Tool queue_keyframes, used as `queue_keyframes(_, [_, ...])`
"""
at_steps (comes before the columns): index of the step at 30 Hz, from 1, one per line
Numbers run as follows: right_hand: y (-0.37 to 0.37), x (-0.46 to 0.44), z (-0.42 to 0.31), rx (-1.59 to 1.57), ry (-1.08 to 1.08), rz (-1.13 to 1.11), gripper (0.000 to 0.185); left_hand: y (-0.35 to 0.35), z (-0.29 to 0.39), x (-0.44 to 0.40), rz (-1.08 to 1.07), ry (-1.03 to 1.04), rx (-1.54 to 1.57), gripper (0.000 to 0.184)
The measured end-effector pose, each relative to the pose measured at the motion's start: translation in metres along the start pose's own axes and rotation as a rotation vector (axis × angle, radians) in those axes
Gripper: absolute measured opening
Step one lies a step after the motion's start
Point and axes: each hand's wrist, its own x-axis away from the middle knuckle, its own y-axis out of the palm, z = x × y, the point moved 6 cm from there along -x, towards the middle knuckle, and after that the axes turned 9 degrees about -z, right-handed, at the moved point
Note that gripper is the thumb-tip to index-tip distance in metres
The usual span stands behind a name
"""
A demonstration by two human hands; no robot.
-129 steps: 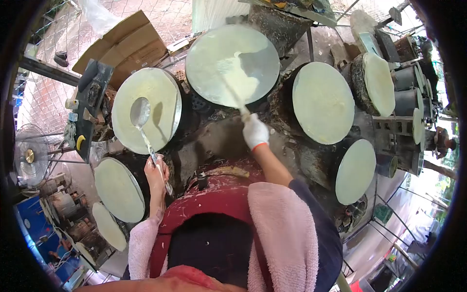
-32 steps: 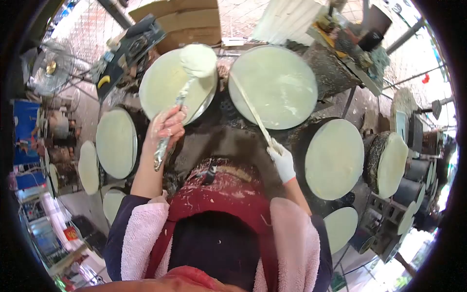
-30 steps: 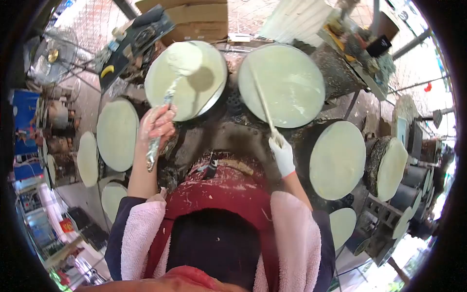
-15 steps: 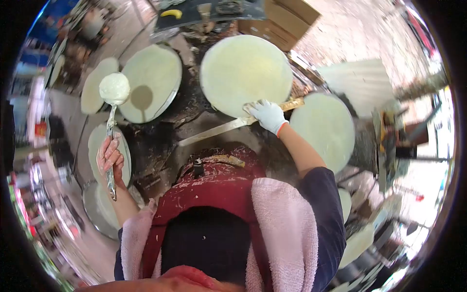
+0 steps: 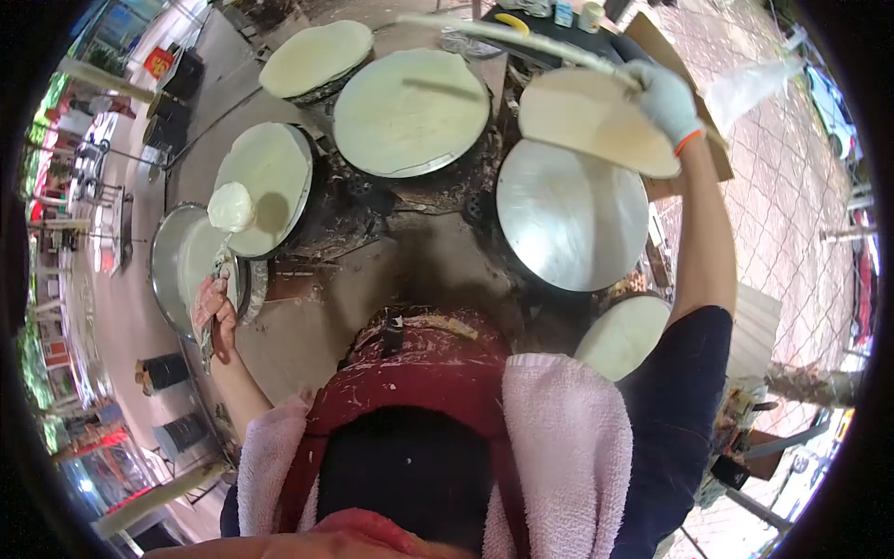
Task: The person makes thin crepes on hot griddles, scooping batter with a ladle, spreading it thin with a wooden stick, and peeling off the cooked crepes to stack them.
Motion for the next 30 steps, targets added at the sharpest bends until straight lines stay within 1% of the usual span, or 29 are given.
queue_keyframes(1, [-0.023, -0.016, -0.035, 0.104, 0.084, 0.001, 0.026, -0.008, 0.012, 0.007, 0.016, 0.026, -0.011, 0.029])
queue_keyframes(2, [-0.037, -0.035, -0.057, 0.314, 0.100, 0.030, 0.028, -0.015, 0.025, 0.013, 0.021, 0.048, 0.006, 0.029])
queue_keyframes(5, [-0.047, -0.066, -0.153, 0.516, 0.066, 0.223, 0.029, -0.035, 0.063, 0.027, 0.010, 0.099, 0.032, 0.031])
queue_keyframes(6, [-0.032, -0.079, -0.173, 0.525, 0.098, 0.211, 0.029, -0.036, 0.077, 0.029, -0.003, 0.106, 0.025, 0.032])
queue_keyframes(7, [-0.009, -0.091, -0.192, 0.526, 0.023, 0.249, 0.026, -0.042, 0.090, 0.030, -0.020, 0.113, 0.022, 0.032])
queue_keyframes(8, [0.020, -0.100, -0.214, 0.482, -0.003, 0.283, 0.021, -0.052, 0.108, 0.033, -0.062, 0.080, 0.052, 0.034])
queue_keyframes(9, [0.050, -0.108, -0.248, 0.556, 0.077, 0.261, 0.018, -0.054, 0.122, 0.032, -0.034, 0.108, 0.044, 0.034])
queue_keyframes(10, [0.090, -0.128, -0.253, 0.561, -0.009, 0.253, 0.016, -0.050, 0.135, 0.031, -0.006, 0.135, 0.037, 0.035])
queue_keyframes(11, [0.122, -0.136, -0.279, 0.540, -0.014, 0.194, 0.012, -0.052, 0.148, 0.036, 0.026, 0.165, 0.030, 0.036])
queue_keyframes(12, [0.166, -0.155, -0.277, 0.561, -0.054, 0.203, 0.007, -0.082, 0.181, 0.048, 0.007, 0.247, -0.001, 0.040])
queue_keyframes(13, [0.199, -0.162, -0.290, 0.446, -0.124, 0.241, 0.005, -0.089, 0.199, 0.055, 0.130, 0.318, -0.092, 0.040])
queue_keyframes(14, [0.232, -0.170, -0.301, 0.426, -0.054, 0.161, 0.005, -0.093, 0.217, 0.058, 0.246, 0.389, -0.188, 0.041])
queue_keyframes(16, [0.294, -0.182, -0.317, 0.437, 0.027, 0.108, 0.006, -0.097, 0.244, 0.056, 0.150, 0.342, -0.175, 0.041])
queue_keyframes(17, [0.326, -0.186, -0.318, 0.395, 0.029, 0.074, 0.008, -0.099, 0.257, 0.055, 0.103, 0.318, -0.170, 0.042])
queue_keyframes(18, [0.348, -0.185, -0.325, 0.362, 0.059, 0.007, 0.009, -0.093, 0.263, 0.052, 0.085, 0.313, -0.151, 0.042])
queue_keyframes(20, [0.384, -0.182, -0.332, 0.326, 0.094, -0.031, 0.008, -0.099, 0.280, 0.052, 0.025, 0.315, -0.118, 0.042])
queue_keyframes(24, [0.410, -0.187, -0.345, 0.255, 0.090, -0.032, 0.010, -0.099, 0.289, 0.042, -0.007, 0.272, -0.015, 0.042])
queue_keyframes(26, [0.411, -0.196, -0.348, 0.186, 0.115, -0.039, 0.013, -0.107, 0.296, 0.044, 0.068, 0.378, -0.039, 0.042])
queue_keyframes(27, [0.410, -0.199, -0.349, 0.127, 0.118, -0.025, 0.015, -0.111, 0.299, 0.044, 0.106, 0.432, -0.052, 0.042])
queue_keyframes(29, [0.400, -0.208, -0.349, 0.004, 0.124, 0.008, 0.020, -0.107, 0.294, 0.032, 0.053, 0.423, -0.024, 0.042])
queue_keyframes(30, [0.385, -0.210, -0.350, -0.092, 0.118, 0.037, 0.029, -0.104, 0.290, 0.028, 0.030, 0.418, -0.012, 0.042])
